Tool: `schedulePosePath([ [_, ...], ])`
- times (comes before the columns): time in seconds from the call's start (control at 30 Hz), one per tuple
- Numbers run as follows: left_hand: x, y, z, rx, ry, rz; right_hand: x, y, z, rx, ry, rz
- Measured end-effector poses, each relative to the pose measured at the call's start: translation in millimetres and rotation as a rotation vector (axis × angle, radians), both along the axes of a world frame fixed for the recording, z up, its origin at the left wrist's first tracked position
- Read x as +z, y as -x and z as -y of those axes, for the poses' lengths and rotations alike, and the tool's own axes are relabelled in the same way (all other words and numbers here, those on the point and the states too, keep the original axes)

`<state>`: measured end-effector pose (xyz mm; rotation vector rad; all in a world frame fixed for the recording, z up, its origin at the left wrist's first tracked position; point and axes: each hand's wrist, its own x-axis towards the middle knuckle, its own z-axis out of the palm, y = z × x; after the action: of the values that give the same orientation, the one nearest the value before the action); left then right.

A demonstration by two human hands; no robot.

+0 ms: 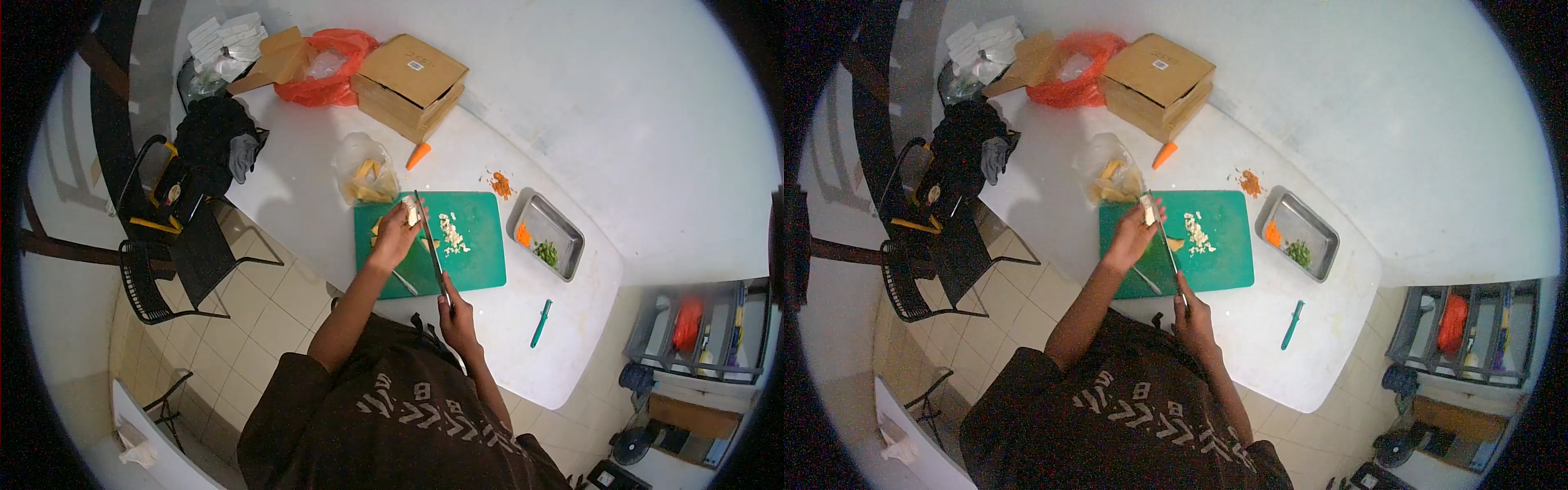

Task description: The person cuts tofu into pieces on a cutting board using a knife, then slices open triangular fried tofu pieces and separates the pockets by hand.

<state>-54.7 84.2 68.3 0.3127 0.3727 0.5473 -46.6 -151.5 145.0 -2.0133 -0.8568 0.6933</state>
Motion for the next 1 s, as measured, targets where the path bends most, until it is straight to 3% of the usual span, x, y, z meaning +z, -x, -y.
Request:
schedulePosePath([
  [0.2,11,6,-1,-0.070,-0.159,-0.067,2,-6,10,-0.014,0.050,0.003],
  [0.77,16,6,0,-0.111,-0.237,-0.076,-5,2,14,-0.032,-0.038,-0.023],
  [1.0,15,9,2,-0.135,-0.281,-0.094,0,1,16,-0.035,0.050,-0.033],
])
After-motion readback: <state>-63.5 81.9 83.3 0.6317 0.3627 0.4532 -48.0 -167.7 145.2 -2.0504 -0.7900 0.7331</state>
